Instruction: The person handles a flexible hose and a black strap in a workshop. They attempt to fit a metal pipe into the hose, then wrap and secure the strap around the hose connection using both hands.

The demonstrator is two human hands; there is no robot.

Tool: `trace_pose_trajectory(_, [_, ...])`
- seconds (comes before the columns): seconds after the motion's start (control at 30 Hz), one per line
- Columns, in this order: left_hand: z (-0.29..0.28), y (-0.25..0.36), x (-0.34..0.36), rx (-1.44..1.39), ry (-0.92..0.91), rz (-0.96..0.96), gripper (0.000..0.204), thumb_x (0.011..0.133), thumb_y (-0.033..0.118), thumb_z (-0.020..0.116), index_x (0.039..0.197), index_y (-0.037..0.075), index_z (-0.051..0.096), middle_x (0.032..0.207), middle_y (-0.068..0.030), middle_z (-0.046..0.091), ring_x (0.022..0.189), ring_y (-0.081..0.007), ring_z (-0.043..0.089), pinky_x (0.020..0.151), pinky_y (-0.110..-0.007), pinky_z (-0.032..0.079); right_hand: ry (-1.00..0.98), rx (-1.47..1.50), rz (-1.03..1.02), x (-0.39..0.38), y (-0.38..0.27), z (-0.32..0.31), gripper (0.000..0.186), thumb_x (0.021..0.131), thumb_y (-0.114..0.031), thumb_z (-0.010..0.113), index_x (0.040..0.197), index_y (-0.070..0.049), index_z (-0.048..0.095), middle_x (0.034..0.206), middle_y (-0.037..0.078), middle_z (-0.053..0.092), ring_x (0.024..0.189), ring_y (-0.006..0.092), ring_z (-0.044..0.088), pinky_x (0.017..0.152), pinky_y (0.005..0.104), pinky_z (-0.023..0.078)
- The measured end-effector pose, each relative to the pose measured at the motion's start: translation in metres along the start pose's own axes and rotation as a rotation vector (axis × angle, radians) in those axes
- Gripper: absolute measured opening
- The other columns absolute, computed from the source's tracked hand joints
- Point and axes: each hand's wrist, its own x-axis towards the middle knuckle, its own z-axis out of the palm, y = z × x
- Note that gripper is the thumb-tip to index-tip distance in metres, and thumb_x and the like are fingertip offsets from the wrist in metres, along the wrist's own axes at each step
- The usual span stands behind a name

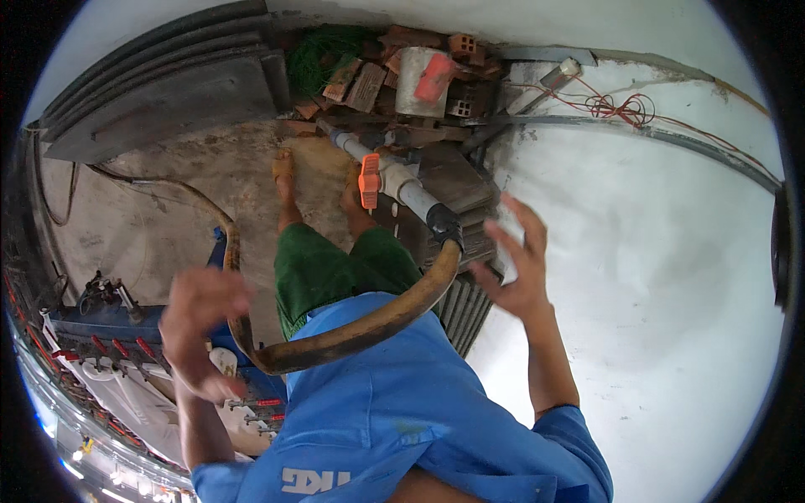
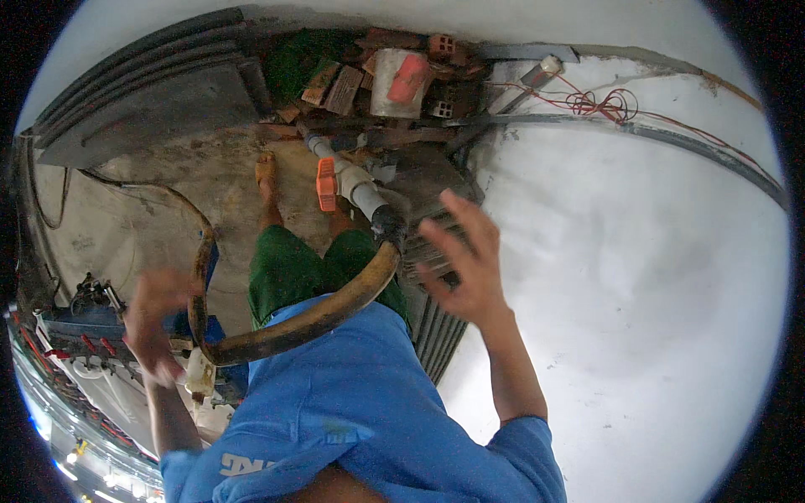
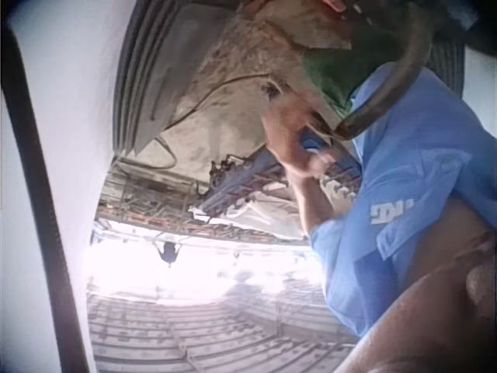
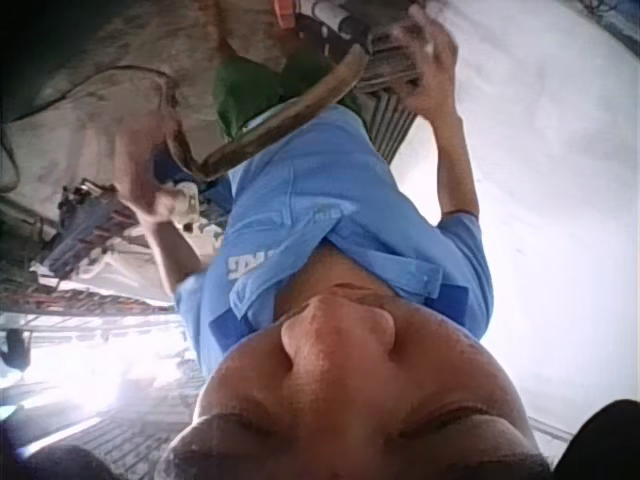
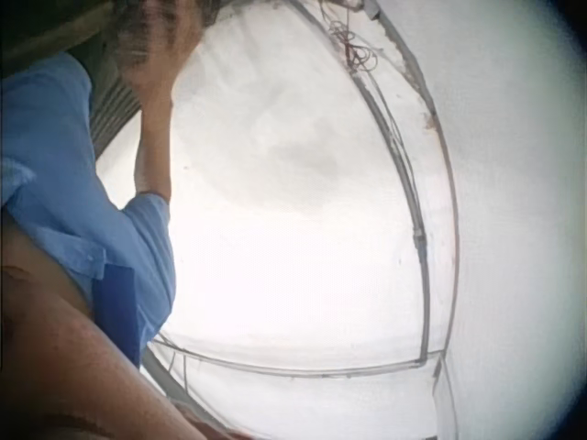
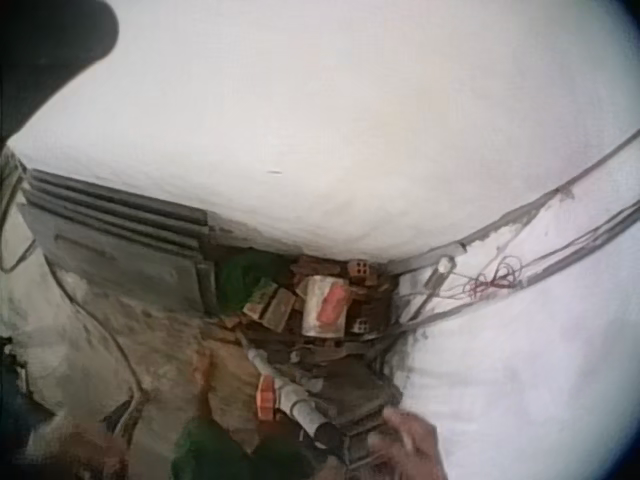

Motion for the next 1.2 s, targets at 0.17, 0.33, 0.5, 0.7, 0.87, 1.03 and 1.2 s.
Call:
trace_pose_trajectory(0.17, [0.022, -0.019, -0.054, 0.357, -0.043, 0.187, 0.068, 0.069, 0.076, 0.076, 0.092, 0.012, 0.071, 0.088, -0.0069, 0.07, 0.088, -0.0272, 0.068, 0.096, -0.053, 0.046, -0.037, -0.108, -0.284, 0.017, 0.0, 0.026, 0.051, 0.077, -0.032, 0.083, 0.124, -0.021, 0.07, 0.146, 0.007, 0.059, 0.139, 0.0334, 0.049, 0.115, 0.0517, 0.036])
trace_pose_trajectory(0.33, [0.044, -0.024, -0.067, 0.355, 0.117, 0.345, 0.059, 0.069, 0.065, 0.083, 0.087, 0.013, 0.061, 0.072, -0.0008, 0.055, 0.071, -0.0211, 0.062, 0.08, -0.046, 0.051, 0.025, -0.092, -0.392, 0.023, 0.017, 0.041, 0.042, 0.076, -0.037, 0.086, 0.11, -0.017, 0.071, 0.131, 0.0, 0.071, 0.135, 0.0327, 0.054, 0.116, 0.052, 0.034])
trace_pose_trajectory(0.5, [0.045, -0.014, -0.069, 0.306, 0.168, 0.405, 0.062, 0.069, 0.061, 0.085, 0.099, 0.011, 0.064, 0.072, -0.0017, 0.051, 0.065, -0.021, 0.055, 0.059, -0.037, 0.043, -0.029, -0.019, -0.366, 0.025, 0.01, 0.038, 0.041, 0.075, -0.026, 0.088, 0.109, -0.013, 0.07, 0.128, 0.003, 0.072, 0.134, 0.0322, 0.055, 0.115, 0.0527, 0.035])
trace_pose_trajectory(0.7, [0.055, -0.025, -0.078, 0.243, 0.366, 0.236, 0.062, 0.079, 0.059, 0.081, 0.103, 0.004, 0.066, 0.09, -0.0095, 0.062, 0.085, -0.0277, 0.061, 0.076, -0.038, 0.048, -0.05, 0.112, -0.405, 0.024, 0.006, 0.04, 0.057, 0.065, 0.002, 0.077, 0.121, -0.004, 0.067, 0.131, 0.011, 0.069, 0.132, 0.0354, 0.056, 0.112, 0.0479, 0.042])
trace_pose_trajectory(0.87, [0.097, -0.06, -0.099, -0.326, 1.068, 0.07, 0.044, 0.099, 0.044, 0.066, 0.112, 0.002, 0.064, 0.116, -0.0139, 0.064, 0.111, -0.0237, 0.06, 0.095, -0.037, 0.048, -0.013, 0.082, -0.438, 0.015, 0.003, 0.035, 0.062, 0.076, -0.006, 0.078, 0.135, -0.002, 0.061, 0.145, 0.017, 0.058, 0.135, 0.0383, 0.052, 0.112, 0.0496, 0.041])
trace_pose_trajectory(1.03, [0.094, -0.192, -0.126, 0.022, 1.076, -0.527, 0.042, 0.096, 0.014, 0.064, 0.134, 0.002, 0.052, 0.134, -0.0193, 0.057, 0.126, -0.0328, 0.056, 0.104, -0.046, 0.046, 0.11, 0.108, -0.496, 0.003, -0.032, 0.017, 0.049, 0.089, -0.015, 0.075, 0.134, 0.001, 0.062, 0.143, 0.018, 0.057, 0.131, 0.039, 0.053, 0.108, 0.0502, 0.042])
trace_pose_trajectory(1.2, [0.073, -0.285, -0.132, 0.638, 0.58, -0.68, 0.08, 0.082, 0.016, 0.076, 0.152, 0.014, 0.038, 0.155, -0.0195, 0.041, 0.134, -0.04, 0.05, 0.103, -0.05, 0.048, 0.099, 0.16, -0.526, 0.007, -0.102, 0.007, 0.029, 0.088, -0.014, 0.075, 0.116, -0.004, 0.072, 0.127, 0.015, 0.065, 0.118, 0.0356, 0.06, 0.099, 0.049, 0.049])
